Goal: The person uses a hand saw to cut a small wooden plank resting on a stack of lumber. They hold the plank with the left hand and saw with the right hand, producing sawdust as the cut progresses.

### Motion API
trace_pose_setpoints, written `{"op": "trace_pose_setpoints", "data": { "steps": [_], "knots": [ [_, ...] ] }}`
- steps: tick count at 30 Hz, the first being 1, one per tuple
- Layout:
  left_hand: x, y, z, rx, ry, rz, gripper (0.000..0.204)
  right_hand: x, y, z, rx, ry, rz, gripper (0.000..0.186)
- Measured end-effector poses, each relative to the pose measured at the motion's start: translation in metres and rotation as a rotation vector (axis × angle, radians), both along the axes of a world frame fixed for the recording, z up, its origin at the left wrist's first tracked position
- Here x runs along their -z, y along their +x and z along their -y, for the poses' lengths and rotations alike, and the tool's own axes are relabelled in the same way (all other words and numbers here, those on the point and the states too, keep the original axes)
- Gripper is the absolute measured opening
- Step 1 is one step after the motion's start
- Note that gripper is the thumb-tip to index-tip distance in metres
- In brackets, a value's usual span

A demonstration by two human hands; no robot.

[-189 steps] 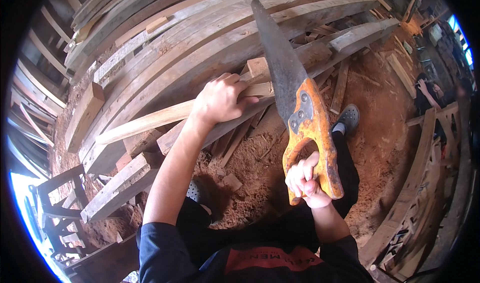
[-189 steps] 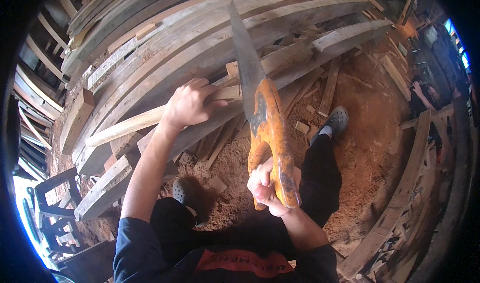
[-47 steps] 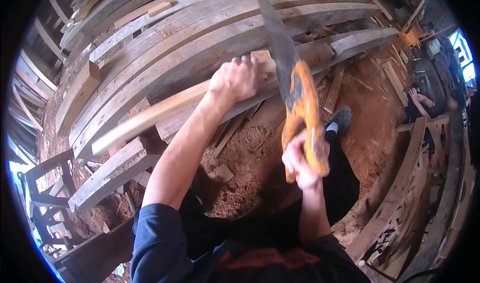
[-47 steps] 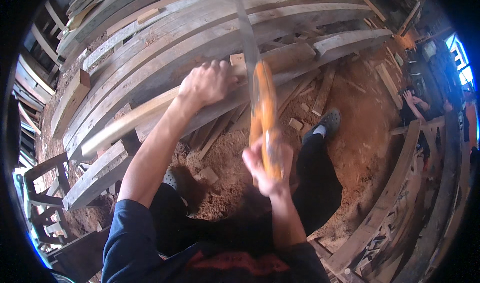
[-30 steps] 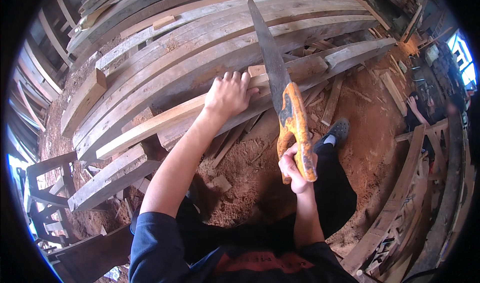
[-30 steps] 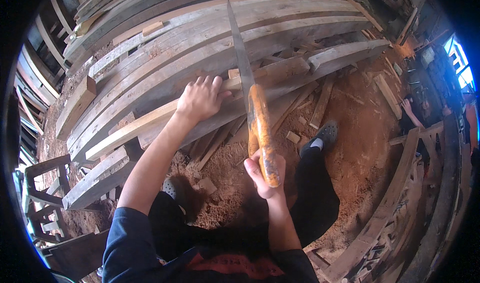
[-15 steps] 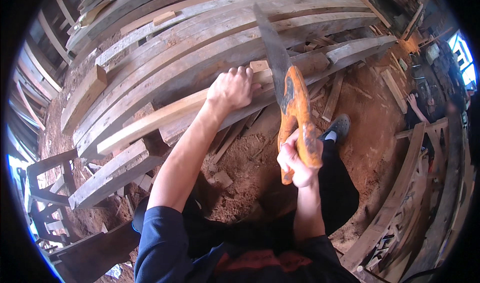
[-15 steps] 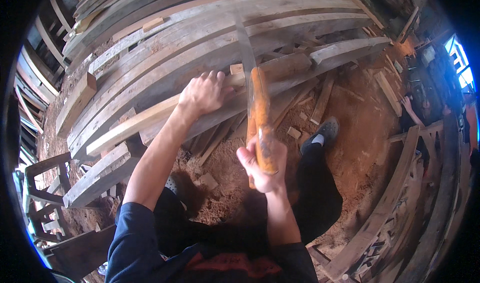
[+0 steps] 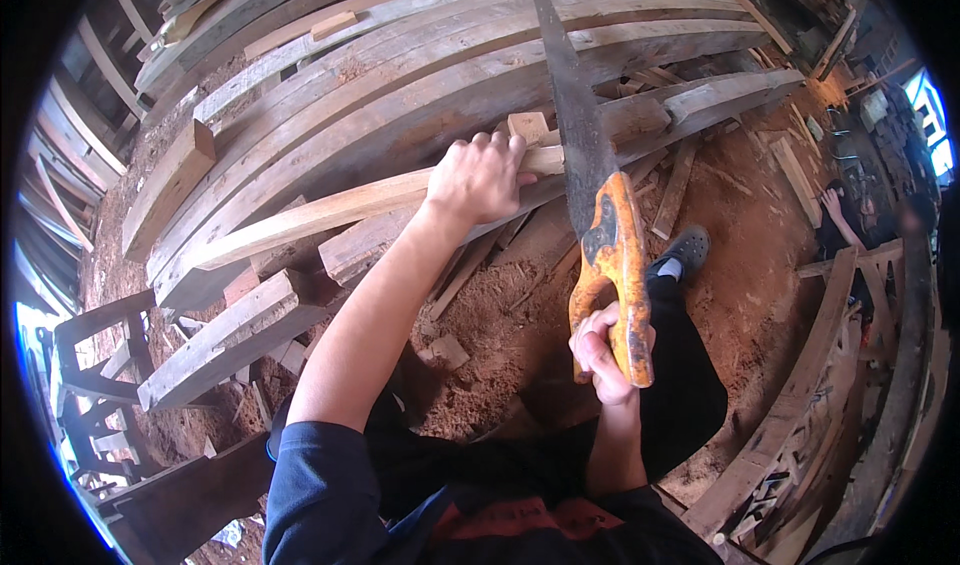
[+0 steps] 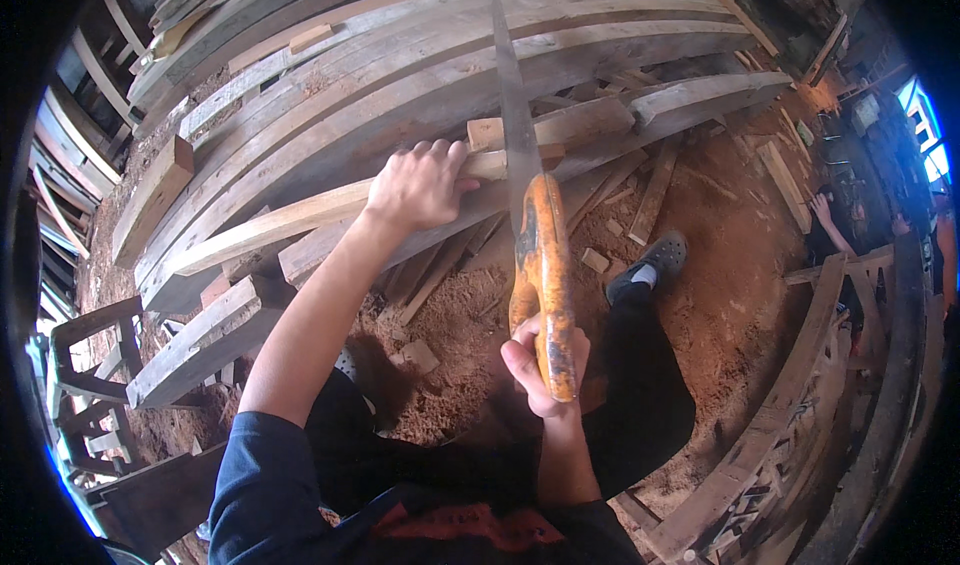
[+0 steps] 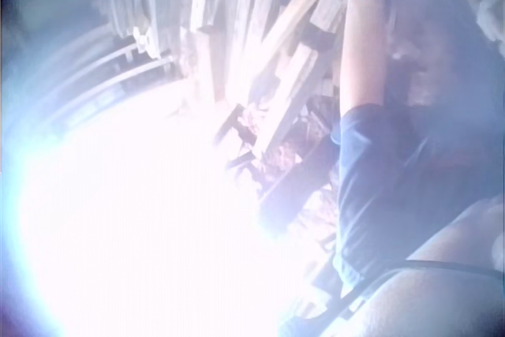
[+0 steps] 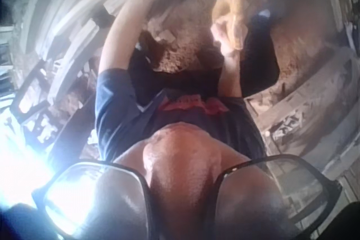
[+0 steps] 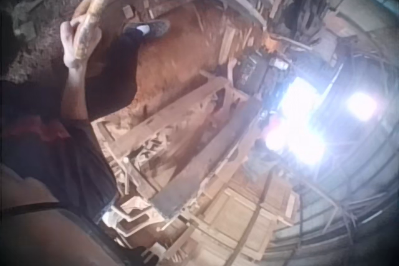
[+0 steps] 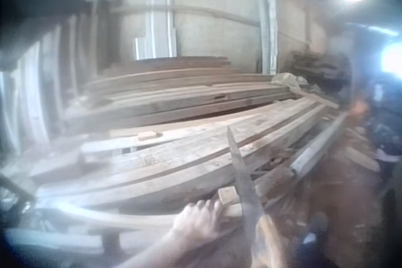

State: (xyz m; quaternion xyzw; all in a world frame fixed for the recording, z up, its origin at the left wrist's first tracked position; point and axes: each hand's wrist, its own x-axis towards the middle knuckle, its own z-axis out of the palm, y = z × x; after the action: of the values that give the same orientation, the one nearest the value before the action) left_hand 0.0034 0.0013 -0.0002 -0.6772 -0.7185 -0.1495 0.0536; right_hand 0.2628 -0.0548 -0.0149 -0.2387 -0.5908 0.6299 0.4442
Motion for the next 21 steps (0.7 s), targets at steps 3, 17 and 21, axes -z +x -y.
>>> {"op": "trace_pose_setpoints", "data": {
  "steps": [3, 17, 21],
  "knots": [
    [-0.002, 0.001, 0.004, -0.003, -0.011, 0.006, 0.043, 0.012, 0.004, 0.005, -0.004, 0.149, 0.054, 0.017],
    [-0.008, 0.003, 0.004, -0.003, -0.135, 0.016, 0.044, -0.009, -0.021, -0.009, -0.008, -0.02, 0.113, 0.022],
    [-0.003, 0.005, 0.003, 0.034, -0.086, 0.001, 0.044, 0.004, -0.007, 0.013, -0.008, 0.017, 0.007, 0.02]
  ]
}}
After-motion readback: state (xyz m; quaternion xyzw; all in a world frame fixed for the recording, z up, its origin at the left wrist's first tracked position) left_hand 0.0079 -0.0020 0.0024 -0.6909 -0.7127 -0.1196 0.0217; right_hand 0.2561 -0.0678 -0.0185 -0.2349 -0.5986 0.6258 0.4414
